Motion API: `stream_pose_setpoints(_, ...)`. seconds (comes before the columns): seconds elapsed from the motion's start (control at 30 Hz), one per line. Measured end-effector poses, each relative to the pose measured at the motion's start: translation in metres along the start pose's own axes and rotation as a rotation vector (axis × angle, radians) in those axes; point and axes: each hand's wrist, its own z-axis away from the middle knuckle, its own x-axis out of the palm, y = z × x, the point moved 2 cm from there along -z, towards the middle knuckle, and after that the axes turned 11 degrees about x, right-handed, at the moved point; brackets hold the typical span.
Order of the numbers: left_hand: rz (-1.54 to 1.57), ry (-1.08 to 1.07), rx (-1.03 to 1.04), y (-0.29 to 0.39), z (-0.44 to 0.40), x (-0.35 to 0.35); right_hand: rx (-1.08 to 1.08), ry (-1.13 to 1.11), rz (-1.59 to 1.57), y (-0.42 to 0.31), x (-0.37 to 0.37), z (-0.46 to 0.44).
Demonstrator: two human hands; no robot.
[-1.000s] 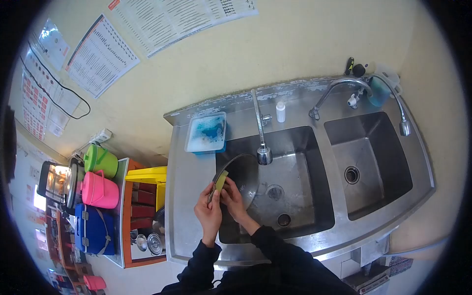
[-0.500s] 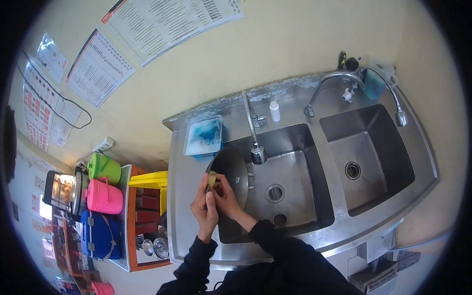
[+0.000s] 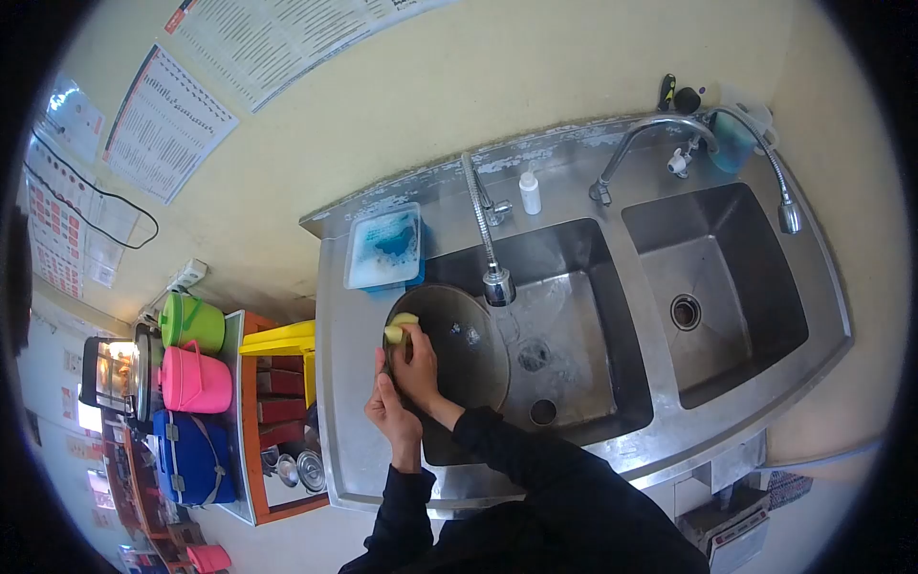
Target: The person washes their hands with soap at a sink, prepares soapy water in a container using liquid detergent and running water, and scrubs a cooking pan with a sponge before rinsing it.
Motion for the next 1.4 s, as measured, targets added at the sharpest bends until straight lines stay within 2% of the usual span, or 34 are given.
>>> stream_pose_setpoints(0.07, -0.019, 0.004, 0.018, 0.018, 0.003, 0.008, -0.265, 0.094, 0.053, 0.000, -0.002, -0.018)
stream_pose_setpoints(0.1, -0.040, 0.003, 0.028, 0.029, 0.005, 0.011, -0.247, 0.180, 0.178, 0.015, -0.003, -0.036)
stream_pose_setpoints(0.17, -0.100, -0.025, 0.046, 0.045, 0.008, 0.012, -0.020, 0.578, 0.170, 0.025, -0.012, -0.071)
stream_pose_setpoints(0.27, -0.148, -0.058, 0.015, 0.044, 0.008, 0.010, -0.028, 0.402, 0.108, 0.031, 0.000, -0.069)
stream_pose_setpoints(0.37, -0.097, -0.005, 0.013, 0.022, 0.001, 0.012, 0.087, 0.043, -0.029, -0.003, 0.015, -0.017)
stream_pose_setpoints(0.47, -0.135, -0.045, 0.016, 0.035, 0.003, 0.011, 0.020, 0.036, 0.072, -0.001, 0.013, -0.024)
stream_pose_setpoints(0.5, -0.153, -0.071, 0.021, 0.043, 0.009, 0.007, 0.075, 0.122, 0.201, 0.021, 0.014, -0.040)
stream_pose_setpoints(0.57, -0.163, -0.116, 0.052, 0.057, 0.020, 0.004, 0.172, 0.458, 0.161, 0.040, -0.002, -0.070)
stream_pose_setpoints(0.67, -0.194, -0.165, 0.140, 0.051, 0.025, 0.004, 0.319, 0.420, 0.212, 0.041, -0.003, -0.075)
stream_pose_setpoints(0.77, -0.201, -0.148, 0.151, 0.043, 0.017, 0.013, 0.070, 0.205, 0.137, 0.029, 0.020, -0.040)
stream_pose_setpoints(0.87, -0.030, -0.007, 0.015, 0.043, 0.000, 0.014, 0.061, -0.210, 0.154, -0.012, 0.006, 0.005)
stream_pose_setpoints(0.97, 0.043, 0.026, 0.021, 0.055, 0.000, 0.000, -0.122, -0.082, 0.622, 0.031, -0.014, -0.007)
stream_pose_setpoints(1.07, 0.070, 0.077, 0.046, 0.055, 0.011, -0.011, -0.196, 0.171, 0.837, 0.041, -0.043, -0.034)
stream_pose_setpoints(1.17, -0.015, -0.016, 0.042, 0.059, 0.023, -0.004, 0.230, 0.109, 0.648, 0.048, -0.028, -0.024)
stream_pose_setpoints(1.23, -0.108, -0.095, 0.147, 0.041, 0.025, 0.001, 0.073, -0.148, 0.401, 0.067, -0.005, -0.002)
stream_pose_setpoints(1.27, -0.097, -0.034, 0.120, 0.033, 0.025, -0.001, -0.033, -0.209, 0.348, 0.057, -0.001, 0.017)
stream_pose_setpoints(1.33, -0.036, 0.121, 0.069, 0.023, 0.020, -0.006, -0.026, -0.414, 0.336, 0.035, -0.006, 0.047)
stream_pose_setpoints(1.4, 0.027, 0.245, -0.002, 0.035, 0.004, -0.010, 0.186, -0.696, 0.421, 0.014, -0.032, 0.057)
